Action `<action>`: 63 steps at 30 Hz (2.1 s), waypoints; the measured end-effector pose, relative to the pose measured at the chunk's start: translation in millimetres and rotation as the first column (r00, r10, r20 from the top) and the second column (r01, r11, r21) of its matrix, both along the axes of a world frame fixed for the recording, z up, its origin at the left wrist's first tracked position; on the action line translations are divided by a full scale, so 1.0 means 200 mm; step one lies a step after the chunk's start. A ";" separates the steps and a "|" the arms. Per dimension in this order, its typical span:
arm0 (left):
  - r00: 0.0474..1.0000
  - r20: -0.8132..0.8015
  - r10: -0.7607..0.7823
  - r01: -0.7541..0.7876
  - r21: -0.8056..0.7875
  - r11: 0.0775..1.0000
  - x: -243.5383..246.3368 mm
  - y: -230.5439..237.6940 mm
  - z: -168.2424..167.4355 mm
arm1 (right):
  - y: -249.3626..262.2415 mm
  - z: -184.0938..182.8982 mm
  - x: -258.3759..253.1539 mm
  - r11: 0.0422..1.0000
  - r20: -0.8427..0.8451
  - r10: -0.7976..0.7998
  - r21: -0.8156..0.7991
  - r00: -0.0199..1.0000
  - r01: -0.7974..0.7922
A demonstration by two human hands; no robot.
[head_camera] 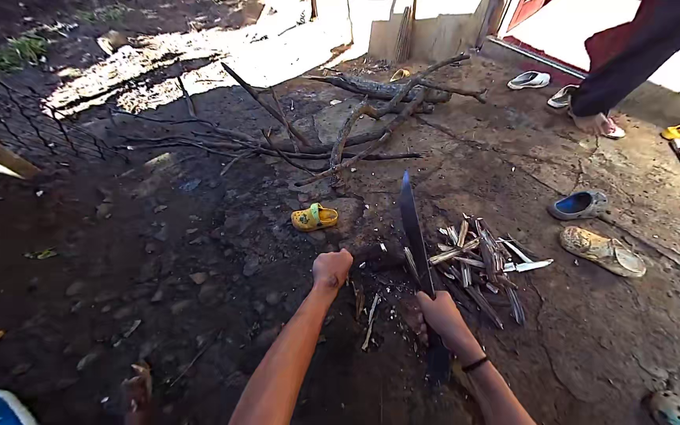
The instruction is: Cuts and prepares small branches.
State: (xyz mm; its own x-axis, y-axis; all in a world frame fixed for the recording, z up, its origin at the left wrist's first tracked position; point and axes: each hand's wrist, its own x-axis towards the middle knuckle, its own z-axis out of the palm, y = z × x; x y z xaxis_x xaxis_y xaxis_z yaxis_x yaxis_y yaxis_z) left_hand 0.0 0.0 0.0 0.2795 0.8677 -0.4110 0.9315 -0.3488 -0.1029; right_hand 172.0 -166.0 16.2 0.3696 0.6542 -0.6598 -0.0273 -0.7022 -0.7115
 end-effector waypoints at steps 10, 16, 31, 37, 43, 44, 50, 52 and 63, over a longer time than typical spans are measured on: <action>0.958 0.237 0.161 -0.144 -0.086 0.986 -0.02 -0.05 -0.06 | -0.27 0.59 0.00 0.707 -0.156 -0.023 0.696 0.988 0.126; 0.148 0.915 0.376 -0.254 -0.333 0.908 0.08 -0.37 -0.21 | -0.42 0.52 -0.01 0.720 -0.251 -0.041 0.664 0.967 0.203; -0.126 0.916 0.381 -0.181 -0.399 0.899 0.50 -0.68 -0.37 | -0.50 0.11 0.09 0.972 -0.083 -0.056 0.221 0.995 0.074; -0.098 0.927 0.363 -0.175 -0.375 0.910 0.53 -0.69 -0.34 | -0.51 0.05 0.05 0.984 -0.028 0.012 0.180 1.000 -0.006; -0.141 0.925 0.351 -0.154 -0.371 0.916 0.56 -0.70 -0.35 | -0.48 0.04 0.02 0.983 0.060 0.070 0.166 0.996 -0.079; -0.132 0.926 0.355 -0.147 -0.372 0.916 0.56 -0.70 -0.35 | -0.48 0.03 0.02 0.984 0.072 0.078 0.156 0.994 -0.088; -0.120 0.934 0.337 -0.138 -0.352 0.926 0.57 -0.70 -0.37 | -0.48 0.00 0.02 0.984 0.145 0.083 0.143 0.986 -0.104; -0.119 0.934 0.337 -0.145 -0.352 0.925 0.58 -0.71 -0.38 | -0.48 -0.01 0.02 0.984 0.157 0.083 0.142 0.984 -0.106; -0.130 0.925 0.357 -0.159 -0.374 0.914 0.55 -0.69 -0.36 | -0.47 -0.03 0.00 0.971 0.221 0.036 0.225 0.975 -0.087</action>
